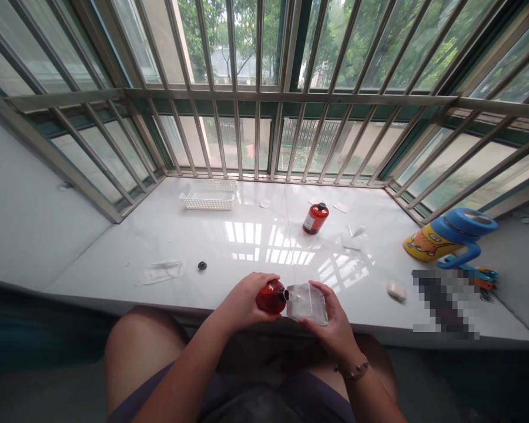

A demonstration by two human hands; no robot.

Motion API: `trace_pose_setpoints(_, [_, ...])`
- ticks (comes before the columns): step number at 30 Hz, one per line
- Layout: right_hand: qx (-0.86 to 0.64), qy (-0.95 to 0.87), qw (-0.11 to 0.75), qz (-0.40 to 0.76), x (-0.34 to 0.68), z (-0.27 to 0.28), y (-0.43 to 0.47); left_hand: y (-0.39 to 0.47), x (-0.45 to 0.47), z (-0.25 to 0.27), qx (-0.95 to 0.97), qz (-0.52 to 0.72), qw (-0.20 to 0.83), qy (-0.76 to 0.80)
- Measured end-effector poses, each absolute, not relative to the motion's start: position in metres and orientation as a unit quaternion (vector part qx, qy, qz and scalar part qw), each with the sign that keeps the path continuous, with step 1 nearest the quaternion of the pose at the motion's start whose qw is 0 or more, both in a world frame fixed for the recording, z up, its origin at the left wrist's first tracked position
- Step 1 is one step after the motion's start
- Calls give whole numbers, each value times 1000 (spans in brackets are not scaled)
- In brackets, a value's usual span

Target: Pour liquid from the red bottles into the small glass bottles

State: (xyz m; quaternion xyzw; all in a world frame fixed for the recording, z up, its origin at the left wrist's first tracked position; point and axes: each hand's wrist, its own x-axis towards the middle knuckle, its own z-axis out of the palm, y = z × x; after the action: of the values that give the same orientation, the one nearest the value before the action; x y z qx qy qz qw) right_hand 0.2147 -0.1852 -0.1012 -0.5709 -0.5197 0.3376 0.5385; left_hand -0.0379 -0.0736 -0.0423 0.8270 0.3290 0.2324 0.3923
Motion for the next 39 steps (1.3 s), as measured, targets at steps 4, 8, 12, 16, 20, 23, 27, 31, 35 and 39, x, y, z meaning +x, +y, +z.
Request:
trace_pose_setpoints(4, [-566,-532,535,332,217,-97,-183,-74,-38,-42,830,226,391,328])
trace_pose_setpoints(8, [-568,-552,523,315,219,-90,-181,-74,-37,-43,834,222,384,329])
trace_pose_setpoints(12, [-568,-573,513,294,220,-83,-179,-73,-36,-43,834,223,384,328])
trace_pose_setpoints(16, [-568,-595,501,270,221,-76,-177,-71,-37,-44,831,227,388,327])
trace_pose_setpoints(20, [-570,-620,480,246,223,-70,-175,-71,-38,-46,827,236,391,328])
trace_pose_setpoints(23, [-568,-637,468,229,224,-65,-173,-71,-38,-47,823,241,395,329])
trace_pose_setpoints(27, [-560,-656,458,215,225,-60,-170,-70,-40,-48,817,245,405,329])
trace_pose_setpoints(31, [-554,-665,453,212,225,-56,-168,-69,-41,-48,813,247,411,331])
trace_pose_setpoints(35, [-557,-665,451,210,225,-53,-168,-69,-41,-48,810,250,410,336])
trace_pose_setpoints(39, [-557,-669,446,208,224,-53,-167,-69,-41,-48,809,252,410,336])
